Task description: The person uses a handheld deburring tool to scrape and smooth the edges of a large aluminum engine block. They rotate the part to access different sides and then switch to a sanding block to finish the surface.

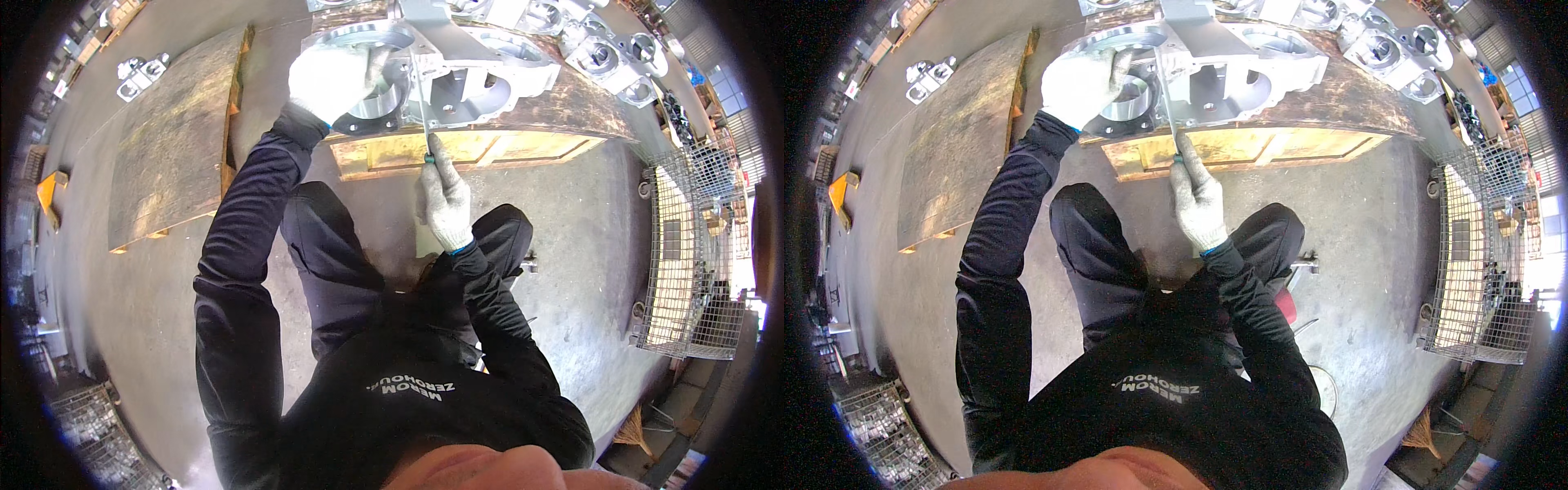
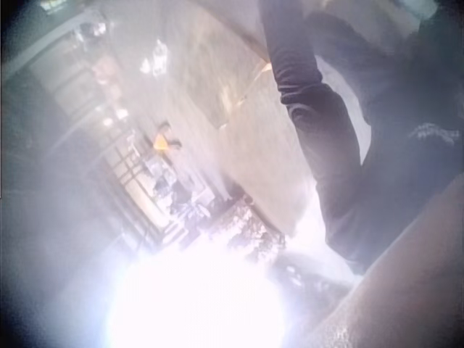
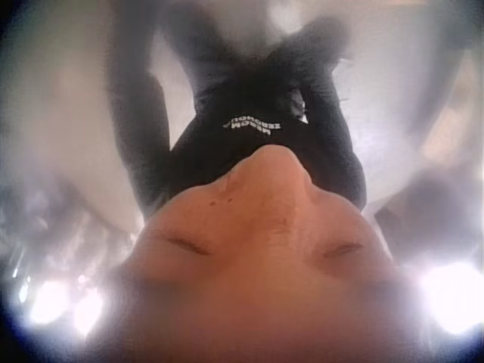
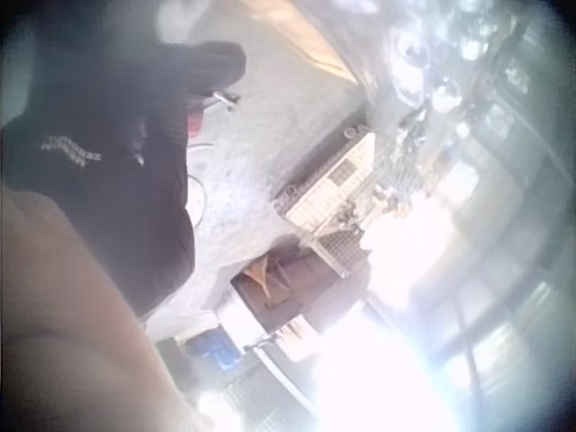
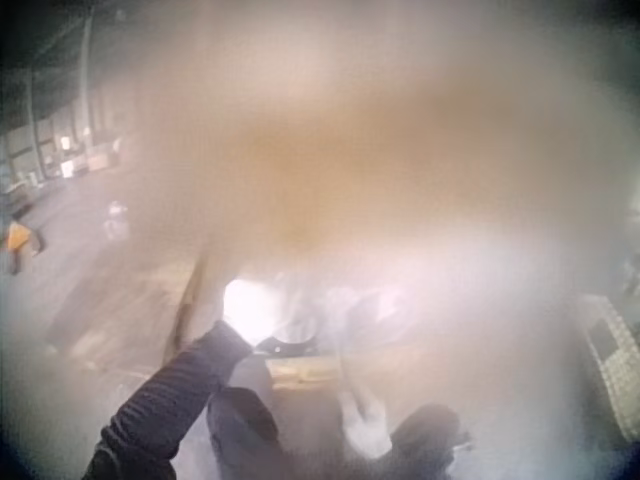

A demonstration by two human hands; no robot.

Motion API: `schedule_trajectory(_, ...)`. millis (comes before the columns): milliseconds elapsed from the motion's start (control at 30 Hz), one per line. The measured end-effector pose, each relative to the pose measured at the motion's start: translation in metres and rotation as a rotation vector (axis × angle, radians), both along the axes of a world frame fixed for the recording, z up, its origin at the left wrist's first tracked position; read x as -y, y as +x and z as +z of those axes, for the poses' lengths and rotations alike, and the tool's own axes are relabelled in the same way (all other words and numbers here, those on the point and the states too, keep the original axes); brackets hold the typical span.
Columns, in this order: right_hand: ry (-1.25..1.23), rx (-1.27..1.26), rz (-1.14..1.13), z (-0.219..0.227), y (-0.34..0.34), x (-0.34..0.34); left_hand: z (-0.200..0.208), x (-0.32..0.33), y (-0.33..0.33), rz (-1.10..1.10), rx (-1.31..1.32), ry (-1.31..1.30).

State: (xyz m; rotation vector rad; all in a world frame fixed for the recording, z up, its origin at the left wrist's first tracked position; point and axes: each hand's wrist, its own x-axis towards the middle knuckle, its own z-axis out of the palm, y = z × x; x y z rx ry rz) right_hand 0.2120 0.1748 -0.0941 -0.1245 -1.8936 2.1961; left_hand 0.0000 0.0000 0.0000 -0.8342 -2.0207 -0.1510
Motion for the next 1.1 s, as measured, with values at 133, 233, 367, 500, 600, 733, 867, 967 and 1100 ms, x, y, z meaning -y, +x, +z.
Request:
schedule_trajectory(133, -0.026, -0.004, -0.032, -0.025, -0.011, 0.014, -0.001, 0.004, -0.009, -0.008, -0.019, -0.057)
schedule_trajectory(233, 0.095, -0.069, -0.080, -0.054, 0.000, 0.014, -0.003, 0.001, 0.000, -0.039, 0.006, -0.021)
schedule_trajectory(367, 0.200, 0.074, -0.009, -0.082, 0.045, 0.003, 0.009, -0.001, -0.003, -0.044, 0.057, -0.032)
schedule_trajectory(500, 0.103, 0.118, -0.061, -0.059, 0.067, -0.025, 0.005, -0.002, -0.001, 0.039, 0.212, 0.015)
schedule_trajectory(600, 0.241, -0.002, -0.118, -0.026, 0.049, -0.036, 0.005, -0.002, 0.003, 0.046, 0.287, 0.010)
schedule_trajectory(733, 0.277, -0.048, -0.053, -0.008, 0.019, -0.029, 0.008, -0.001, 0.004, -0.022, 0.108, 0.080)
schedule_trajectory(867, 0.015, 0.026, 0.003, -0.027, 0.012, -0.015, -0.001, -0.002, 0.000, -0.024, -0.037, 0.102)
schedule_trajectory(967, 0.008, -0.003, -0.006, -0.059, 0.019, -0.002, -0.007, -0.003, -0.005, -0.056, -0.073, 0.095)
schedule_trajectory(1100, 0.160, 0.117, 0.000, -0.079, 0.057, -0.002, -0.010, -0.006, -0.008, -0.098, 0.017, 0.165)
